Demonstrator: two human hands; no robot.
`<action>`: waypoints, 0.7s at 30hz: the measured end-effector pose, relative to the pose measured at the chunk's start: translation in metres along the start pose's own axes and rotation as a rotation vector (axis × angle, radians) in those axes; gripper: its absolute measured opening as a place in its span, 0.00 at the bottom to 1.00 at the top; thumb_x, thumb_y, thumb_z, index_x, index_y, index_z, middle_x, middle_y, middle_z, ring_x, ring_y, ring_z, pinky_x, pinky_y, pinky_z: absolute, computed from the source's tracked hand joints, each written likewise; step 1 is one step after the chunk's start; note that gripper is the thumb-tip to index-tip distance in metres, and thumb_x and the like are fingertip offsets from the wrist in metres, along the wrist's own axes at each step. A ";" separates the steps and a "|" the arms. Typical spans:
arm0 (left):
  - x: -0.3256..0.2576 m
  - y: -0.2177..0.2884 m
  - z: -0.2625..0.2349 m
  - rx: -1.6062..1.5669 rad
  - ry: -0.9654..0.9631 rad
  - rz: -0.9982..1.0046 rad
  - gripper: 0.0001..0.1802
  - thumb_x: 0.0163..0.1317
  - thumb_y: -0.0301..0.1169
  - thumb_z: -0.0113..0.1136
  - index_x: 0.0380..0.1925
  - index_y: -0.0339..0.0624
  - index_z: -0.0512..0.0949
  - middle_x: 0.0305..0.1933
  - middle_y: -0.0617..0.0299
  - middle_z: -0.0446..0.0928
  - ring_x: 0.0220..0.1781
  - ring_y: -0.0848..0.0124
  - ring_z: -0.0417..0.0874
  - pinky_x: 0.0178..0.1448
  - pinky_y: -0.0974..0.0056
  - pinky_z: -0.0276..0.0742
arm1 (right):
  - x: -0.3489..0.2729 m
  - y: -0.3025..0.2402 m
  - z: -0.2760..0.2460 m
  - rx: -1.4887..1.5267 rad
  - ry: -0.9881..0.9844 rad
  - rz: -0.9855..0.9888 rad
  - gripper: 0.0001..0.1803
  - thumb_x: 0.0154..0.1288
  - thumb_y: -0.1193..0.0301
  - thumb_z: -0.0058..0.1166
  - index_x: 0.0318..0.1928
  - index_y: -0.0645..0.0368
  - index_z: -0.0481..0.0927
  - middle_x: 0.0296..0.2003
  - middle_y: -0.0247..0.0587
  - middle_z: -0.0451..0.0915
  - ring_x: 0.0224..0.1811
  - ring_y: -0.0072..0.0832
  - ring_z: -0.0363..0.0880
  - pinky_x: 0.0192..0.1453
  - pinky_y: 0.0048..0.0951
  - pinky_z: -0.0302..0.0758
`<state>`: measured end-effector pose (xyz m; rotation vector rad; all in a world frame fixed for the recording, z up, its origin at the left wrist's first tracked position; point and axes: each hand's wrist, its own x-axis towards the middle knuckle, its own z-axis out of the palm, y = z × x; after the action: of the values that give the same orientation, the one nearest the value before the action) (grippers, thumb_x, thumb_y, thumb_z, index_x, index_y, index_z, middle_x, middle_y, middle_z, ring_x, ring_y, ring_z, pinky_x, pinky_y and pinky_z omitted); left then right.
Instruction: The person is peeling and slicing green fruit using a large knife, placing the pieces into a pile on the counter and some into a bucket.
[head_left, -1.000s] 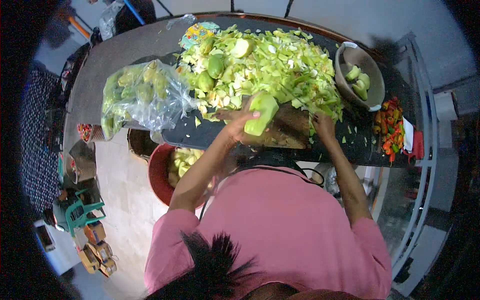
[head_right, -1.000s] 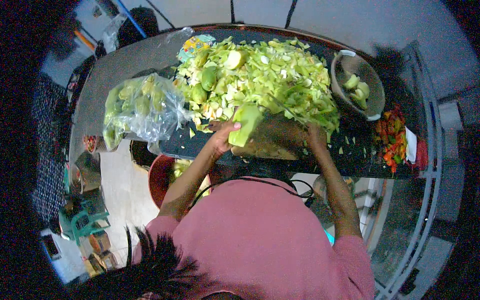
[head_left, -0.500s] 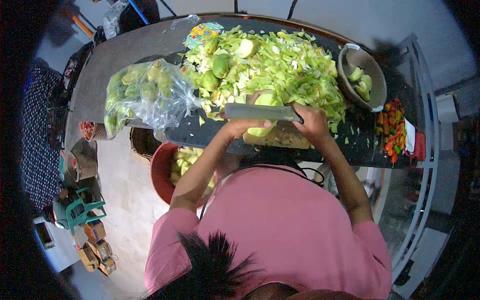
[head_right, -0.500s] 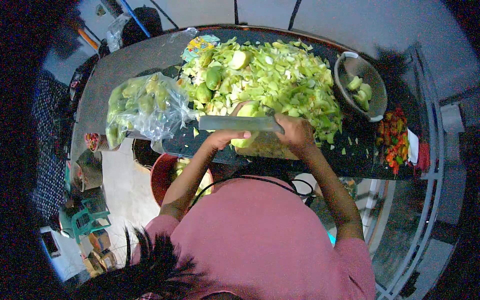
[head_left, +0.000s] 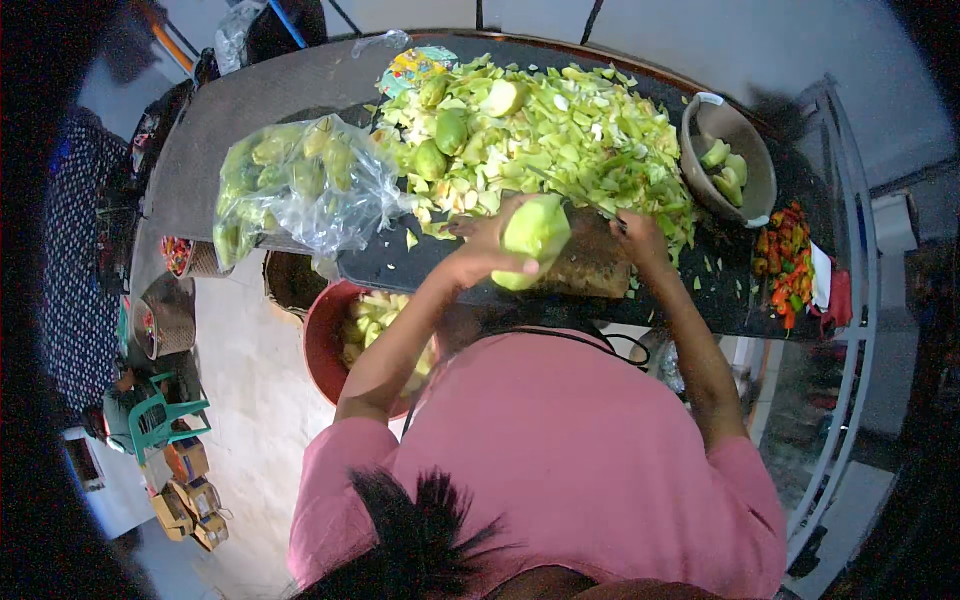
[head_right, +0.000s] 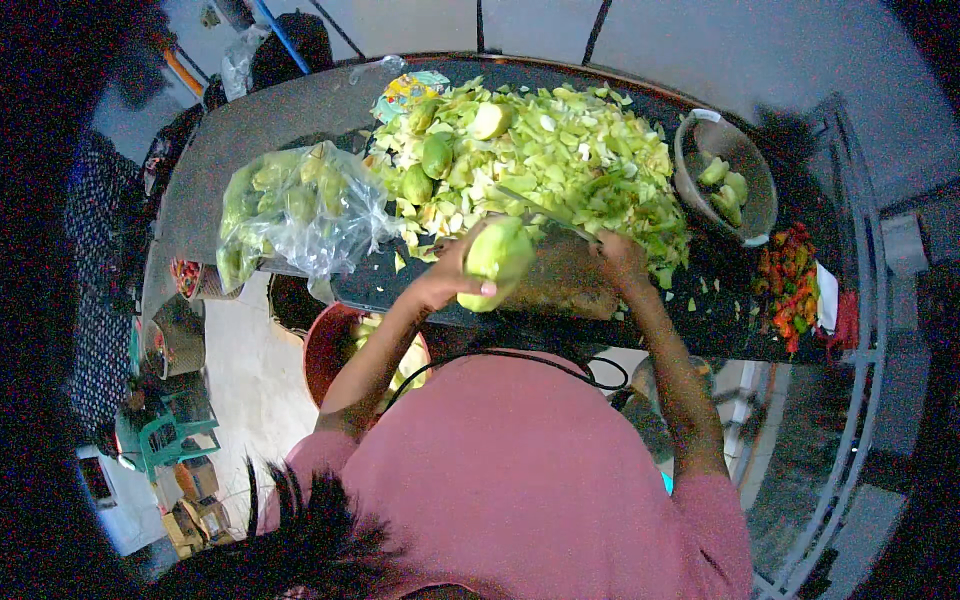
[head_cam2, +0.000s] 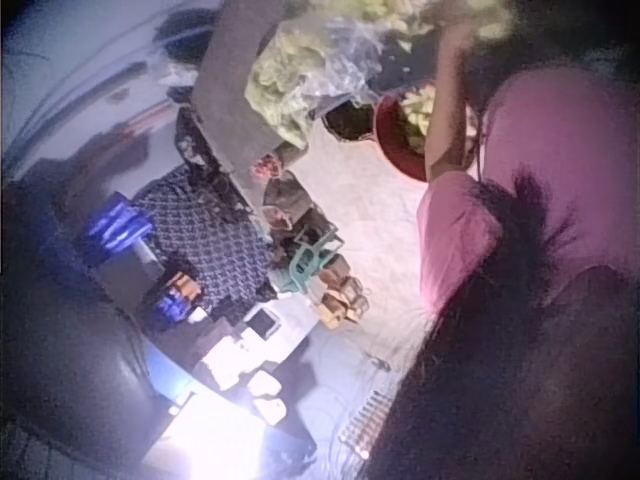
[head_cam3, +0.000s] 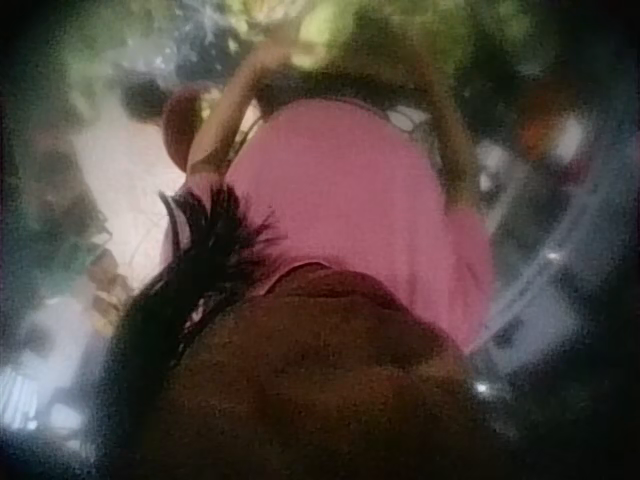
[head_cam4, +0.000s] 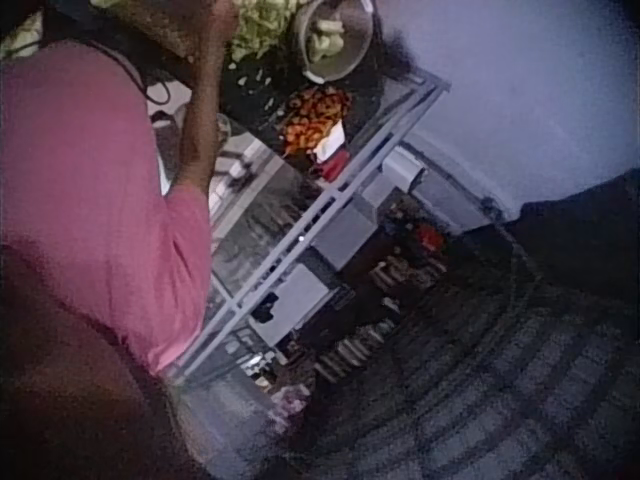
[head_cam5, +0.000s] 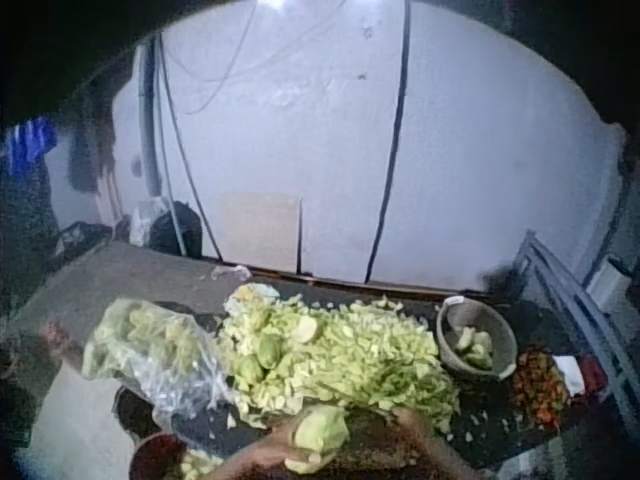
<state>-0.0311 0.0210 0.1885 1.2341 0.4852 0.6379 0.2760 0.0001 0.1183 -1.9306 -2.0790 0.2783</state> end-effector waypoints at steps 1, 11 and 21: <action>0.001 -0.006 0.002 -0.029 -0.049 0.024 0.55 0.35 0.36 0.74 0.65 0.43 0.54 0.61 0.55 0.60 0.65 0.63 0.61 0.68 0.60 0.56 | -0.010 0.030 0.024 0.002 0.002 0.001 0.13 0.57 0.62 0.52 0.39 0.57 0.76 0.29 0.55 0.78 0.35 0.50 0.78 0.40 0.47 0.74; 0.003 -0.012 -0.003 -0.424 -0.106 -0.207 0.55 0.37 0.45 0.71 0.65 0.40 0.53 0.56 0.47 0.68 0.50 0.53 0.78 0.50 0.54 0.79 | -0.006 -0.074 -0.086 0.390 -0.205 0.086 0.19 0.54 0.58 0.55 0.39 0.60 0.79 0.25 0.50 0.78 0.28 0.41 0.78 0.35 0.37 0.72; 0.008 -0.028 0.002 -0.819 -0.494 -0.137 0.49 0.38 0.46 0.72 0.59 0.35 0.61 0.47 0.41 0.73 0.44 0.52 0.78 0.40 0.58 0.79 | -0.005 -0.093 -0.114 0.228 -0.193 -0.241 0.18 0.53 0.68 0.57 0.44 0.64 0.78 0.33 0.52 0.80 0.35 0.42 0.80 0.40 0.33 0.73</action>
<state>-0.0192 0.0194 0.1619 0.5309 -0.1170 0.3296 0.2278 -0.0192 0.2555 -1.5587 -2.2610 0.6385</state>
